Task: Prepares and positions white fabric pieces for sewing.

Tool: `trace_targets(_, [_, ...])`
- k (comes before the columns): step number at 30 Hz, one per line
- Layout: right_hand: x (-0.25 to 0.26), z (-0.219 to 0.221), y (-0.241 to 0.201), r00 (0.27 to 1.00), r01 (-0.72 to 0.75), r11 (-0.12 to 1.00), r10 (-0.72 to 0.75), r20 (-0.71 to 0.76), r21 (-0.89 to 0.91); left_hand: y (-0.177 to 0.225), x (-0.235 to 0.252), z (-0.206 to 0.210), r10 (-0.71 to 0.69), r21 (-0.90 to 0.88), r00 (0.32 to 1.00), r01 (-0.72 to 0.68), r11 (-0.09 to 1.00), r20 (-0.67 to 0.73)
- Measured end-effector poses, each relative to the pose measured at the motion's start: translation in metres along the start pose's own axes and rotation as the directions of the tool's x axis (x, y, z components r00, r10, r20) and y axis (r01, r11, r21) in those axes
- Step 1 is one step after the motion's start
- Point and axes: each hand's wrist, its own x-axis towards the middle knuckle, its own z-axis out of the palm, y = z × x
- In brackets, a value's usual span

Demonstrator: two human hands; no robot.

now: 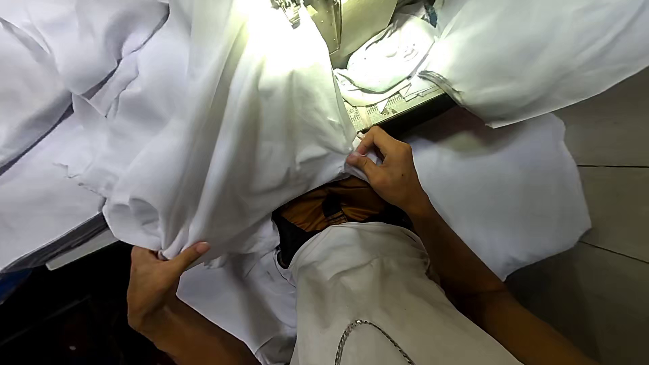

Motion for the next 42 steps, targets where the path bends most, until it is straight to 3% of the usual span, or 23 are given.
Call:
trace_targets(3, [-0.004,-0.001,0.007,1.0,-0.031,0.986,0.031,-0.001,0.162,-0.011,-0.003,0.003,0.071,-0.136,0.996,-0.062,0.989,0.06])
trace_targets(5, [-0.007,-0.002,0.009,0.994,-0.103,0.966,0.108,-0.008,0.236,-0.008,-0.003,0.01,0.083,-0.191,0.996,-0.085,0.978,-0.019])
trace_targets(10, [-0.008,0.0,0.003,0.97,-0.244,0.922,0.231,0.078,0.301,0.011,0.001,0.022,0.03,-0.07,0.979,-0.045,0.997,-0.203])
trace_targets(19, [-0.007,-0.009,-0.012,0.933,-0.357,0.906,0.334,0.133,0.229,0.008,-0.01,0.011,-0.021,-0.072,0.999,0.018,0.997,-0.041])
trace_targets(22, [-0.007,-0.007,-0.011,0.955,-0.295,0.937,0.289,0.058,0.187,-0.002,-0.014,-0.002,-0.008,-0.046,0.997,0.012,0.999,0.083])
trace_targets(24, [-0.006,-0.007,-0.01,0.971,-0.239,0.953,0.235,0.044,0.183,0.0,-0.016,-0.002,-0.02,0.018,0.996,0.019,1.0,0.088])
trace_targets(27, [-0.004,-0.007,-0.01,0.988,-0.155,0.963,0.153,0.025,0.222,0.002,-0.015,0.004,0.01,0.022,0.999,-0.011,1.0,0.047])
trace_targets(32, [-0.004,-0.003,-0.005,0.999,-0.033,0.95,0.04,-0.014,0.31,-0.005,-0.007,0.015,0.082,-0.125,0.996,-0.086,0.988,-0.036])
trace_targets(38, [-0.011,0.013,0.008,0.995,-0.071,0.935,0.091,-0.041,0.348,-0.013,0.001,0.043,-0.08,-0.035,0.974,0.074,0.997,-0.211])
trace_targets(42, [-0.01,0.016,0.013,0.994,-0.081,0.926,0.103,-0.042,0.368,-0.027,0.005,0.045,-0.073,-0.042,0.968,0.064,0.997,-0.242])
